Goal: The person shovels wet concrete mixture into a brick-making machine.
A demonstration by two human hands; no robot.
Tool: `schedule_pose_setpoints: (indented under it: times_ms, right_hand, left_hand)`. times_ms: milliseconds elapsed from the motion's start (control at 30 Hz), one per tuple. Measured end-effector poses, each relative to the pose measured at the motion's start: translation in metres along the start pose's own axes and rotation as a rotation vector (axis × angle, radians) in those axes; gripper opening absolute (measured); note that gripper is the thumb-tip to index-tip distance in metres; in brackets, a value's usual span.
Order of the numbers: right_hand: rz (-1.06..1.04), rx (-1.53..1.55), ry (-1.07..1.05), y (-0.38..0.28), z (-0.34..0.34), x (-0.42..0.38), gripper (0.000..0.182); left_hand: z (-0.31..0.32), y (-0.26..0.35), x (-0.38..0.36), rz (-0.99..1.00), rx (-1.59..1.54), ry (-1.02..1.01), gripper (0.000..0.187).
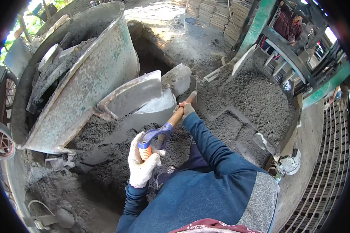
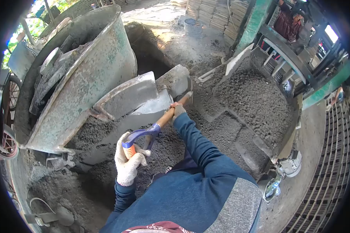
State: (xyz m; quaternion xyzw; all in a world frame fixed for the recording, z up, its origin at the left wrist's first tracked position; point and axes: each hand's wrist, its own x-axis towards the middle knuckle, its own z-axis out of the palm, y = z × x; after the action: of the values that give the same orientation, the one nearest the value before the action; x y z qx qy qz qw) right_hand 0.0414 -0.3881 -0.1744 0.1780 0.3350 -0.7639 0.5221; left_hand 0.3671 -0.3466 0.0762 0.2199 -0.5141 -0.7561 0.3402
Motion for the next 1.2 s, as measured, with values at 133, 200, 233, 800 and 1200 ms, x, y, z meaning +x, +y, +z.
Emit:
schedule_pose_setpoints:
  times_ms: [133,200,233,800,1200]
  right_hand:
    - [-0.203,-0.089,-0.016,-0.069,0.04,0.098,0.016]
    - [-0.327,-0.189,0.026,-0.119,0.059,0.147,0.01]
    - [-0.401,-0.288,0.072,-0.152,0.066,0.174,0.008]
    - [-0.099,-0.676,0.877,-0.424,-0.058,0.494,0.023]
    - [0.006,-0.751,1.028,-0.466,-0.209,0.564,0.049]
  left_hand:
    - [0.003,-0.033,0.085,0.003,-0.001,0.113,0.049]
    - [0.013,-0.07,0.14,0.025,-0.034,0.139,0.031]
    - [0.024,-0.091,0.172,-0.007,-0.147,0.161,0.025]
    - [0.132,-0.391,0.535,-0.651,-0.612,0.316,0.019]
    - [0.164,-0.461,0.578,-0.863,-0.499,0.272,0.015]
